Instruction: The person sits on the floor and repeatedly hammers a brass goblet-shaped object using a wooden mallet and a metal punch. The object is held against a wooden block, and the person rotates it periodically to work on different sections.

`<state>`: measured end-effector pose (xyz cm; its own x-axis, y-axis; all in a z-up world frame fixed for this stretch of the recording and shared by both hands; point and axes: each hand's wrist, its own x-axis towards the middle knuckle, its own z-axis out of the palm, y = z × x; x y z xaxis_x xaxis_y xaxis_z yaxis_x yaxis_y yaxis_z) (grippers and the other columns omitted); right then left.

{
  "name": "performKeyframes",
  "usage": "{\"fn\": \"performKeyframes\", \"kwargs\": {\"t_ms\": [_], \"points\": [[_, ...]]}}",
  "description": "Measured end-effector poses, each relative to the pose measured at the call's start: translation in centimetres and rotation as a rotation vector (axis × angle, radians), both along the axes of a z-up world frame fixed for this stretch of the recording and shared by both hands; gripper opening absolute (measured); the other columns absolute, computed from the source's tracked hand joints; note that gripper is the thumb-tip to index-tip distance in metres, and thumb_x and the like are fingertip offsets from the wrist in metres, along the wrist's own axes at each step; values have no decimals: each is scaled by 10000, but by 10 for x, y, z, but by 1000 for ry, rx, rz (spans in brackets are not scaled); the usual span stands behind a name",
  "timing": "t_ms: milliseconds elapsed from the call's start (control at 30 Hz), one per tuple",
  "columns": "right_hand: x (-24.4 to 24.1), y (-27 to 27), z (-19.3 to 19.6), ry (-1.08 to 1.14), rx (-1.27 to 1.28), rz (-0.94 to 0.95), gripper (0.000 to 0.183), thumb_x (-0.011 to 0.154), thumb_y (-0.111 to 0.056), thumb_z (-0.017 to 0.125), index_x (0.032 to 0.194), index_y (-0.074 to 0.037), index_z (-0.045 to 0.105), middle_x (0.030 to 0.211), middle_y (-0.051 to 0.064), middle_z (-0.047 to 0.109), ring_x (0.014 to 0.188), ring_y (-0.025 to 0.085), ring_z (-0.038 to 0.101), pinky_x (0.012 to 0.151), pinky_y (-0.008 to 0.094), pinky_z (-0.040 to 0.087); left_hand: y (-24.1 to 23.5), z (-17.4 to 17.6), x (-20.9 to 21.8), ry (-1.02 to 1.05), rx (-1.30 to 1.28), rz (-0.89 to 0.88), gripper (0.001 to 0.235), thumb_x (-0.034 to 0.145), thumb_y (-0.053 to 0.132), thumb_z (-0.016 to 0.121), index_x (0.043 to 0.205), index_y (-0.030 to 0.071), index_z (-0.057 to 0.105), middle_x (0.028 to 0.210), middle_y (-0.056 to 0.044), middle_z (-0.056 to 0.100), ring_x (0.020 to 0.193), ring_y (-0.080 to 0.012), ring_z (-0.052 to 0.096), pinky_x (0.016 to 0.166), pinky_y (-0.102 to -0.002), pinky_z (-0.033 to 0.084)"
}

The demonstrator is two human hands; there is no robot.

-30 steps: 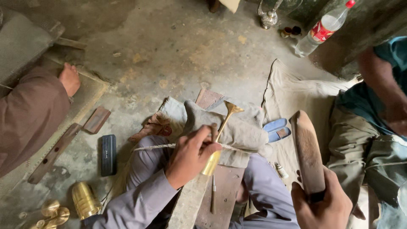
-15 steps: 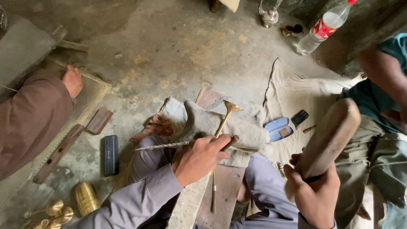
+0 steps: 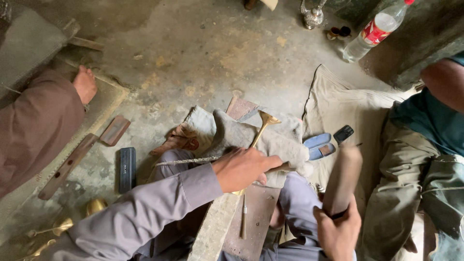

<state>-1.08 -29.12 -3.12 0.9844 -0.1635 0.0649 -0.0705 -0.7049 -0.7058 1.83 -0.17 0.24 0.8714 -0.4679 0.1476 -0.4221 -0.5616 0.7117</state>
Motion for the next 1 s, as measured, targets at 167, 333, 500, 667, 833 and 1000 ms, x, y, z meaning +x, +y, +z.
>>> {"fn": "performKeyframes", "kwargs": {"t_ms": [167,333,500,667,833,1000], "points": [[-25,0,-35,-102,-124,-2,576,688,-33,740,1252,-100,640,1020,117,792,934,309,734,840,383,549,-4,-1,8,-7,95,-138,140,947,115,543,1067,97,615,758,-110,738,752,-245,782,688,-376,612],[-45,19,-54,-48,46,-138,569,699,27,774,1241,-22,609,992,196,739,891,310,721,804,389,563,-5,0,13,34,159,-201,198,890,111,575,1083,124,620,725,-79,747,740,-257,778,671,-403,600],[-59,26,-50,-121,330,-159,551,725,0,741,1250,-18,575,989,172,719,884,268,716,782,369,587,-4,4,11,36,158,-214,208,898,120,568,1097,140,624,732,-77,744,731,-258,773,656,-409,591],[-55,11,-58,-90,571,-158,583,656,1,756,1210,-45,579,974,91,738,854,188,712,774,340,576,-6,9,12,44,262,-238,179,908,131,574,1081,127,620,737,-80,749,747,-260,769,687,-406,590],[-59,1,-68,-102,139,-111,540,675,54,717,1203,-28,637,962,100,756,848,196,711,802,353,552,0,9,10,66,227,-223,203,914,130,554,1102,137,632,729,-82,737,731,-259,763,668,-414,583],[-59,13,-60,-58,315,-175,594,652,39,739,1230,-31,617,967,116,735,872,193,718,782,346,565,1,7,9,1,188,-234,207,924,137,542,1114,134,624,732,-84,727,743,-240,771,675,-396,588]]}}
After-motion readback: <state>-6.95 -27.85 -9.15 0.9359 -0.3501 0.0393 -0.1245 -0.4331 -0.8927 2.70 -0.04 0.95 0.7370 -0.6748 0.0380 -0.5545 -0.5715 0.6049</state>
